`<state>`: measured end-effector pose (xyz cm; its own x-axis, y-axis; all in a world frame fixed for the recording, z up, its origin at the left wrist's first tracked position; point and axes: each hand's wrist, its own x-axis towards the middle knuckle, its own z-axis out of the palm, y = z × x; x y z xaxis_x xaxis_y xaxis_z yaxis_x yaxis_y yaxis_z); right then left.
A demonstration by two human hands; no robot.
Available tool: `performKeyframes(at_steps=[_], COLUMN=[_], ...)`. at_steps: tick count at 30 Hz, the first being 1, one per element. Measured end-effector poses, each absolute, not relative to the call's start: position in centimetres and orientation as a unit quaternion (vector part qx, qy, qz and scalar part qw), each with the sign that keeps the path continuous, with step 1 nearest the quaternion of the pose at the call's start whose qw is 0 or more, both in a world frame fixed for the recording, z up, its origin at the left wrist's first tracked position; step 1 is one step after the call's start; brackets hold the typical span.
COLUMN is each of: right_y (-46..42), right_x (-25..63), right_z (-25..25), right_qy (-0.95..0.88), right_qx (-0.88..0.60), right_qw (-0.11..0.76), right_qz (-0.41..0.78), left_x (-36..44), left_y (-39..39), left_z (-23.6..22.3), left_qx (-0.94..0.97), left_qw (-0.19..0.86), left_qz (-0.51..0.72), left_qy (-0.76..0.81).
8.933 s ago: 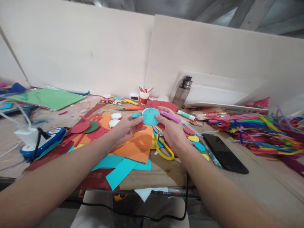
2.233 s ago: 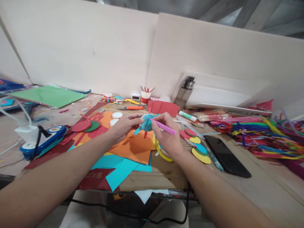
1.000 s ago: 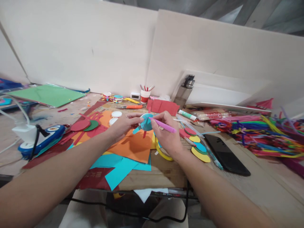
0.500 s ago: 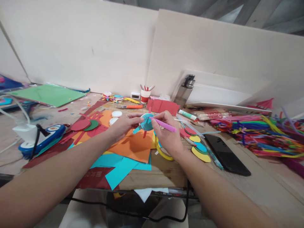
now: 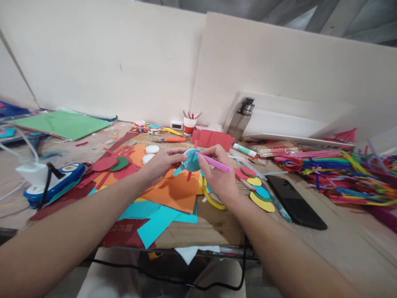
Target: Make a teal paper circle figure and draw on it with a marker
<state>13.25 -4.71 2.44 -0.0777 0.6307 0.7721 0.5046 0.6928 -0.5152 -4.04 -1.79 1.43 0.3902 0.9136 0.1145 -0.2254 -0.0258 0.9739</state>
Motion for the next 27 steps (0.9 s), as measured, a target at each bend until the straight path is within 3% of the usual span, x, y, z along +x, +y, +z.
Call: performKeyframes(at_steps=[27], right_y=[-4.96], right_x=[13.32], right_z=[2.75], right_qy=[-0.73], right_qx=[-0.395], right_qw=[0.553], right_qz=[0.069], left_x=[-4.12], left_y=[-1.83], left_z=[1.39], left_qx=[0.576], left_qw=[0.605], left_qz=[0.451], left_qy=[0.315])
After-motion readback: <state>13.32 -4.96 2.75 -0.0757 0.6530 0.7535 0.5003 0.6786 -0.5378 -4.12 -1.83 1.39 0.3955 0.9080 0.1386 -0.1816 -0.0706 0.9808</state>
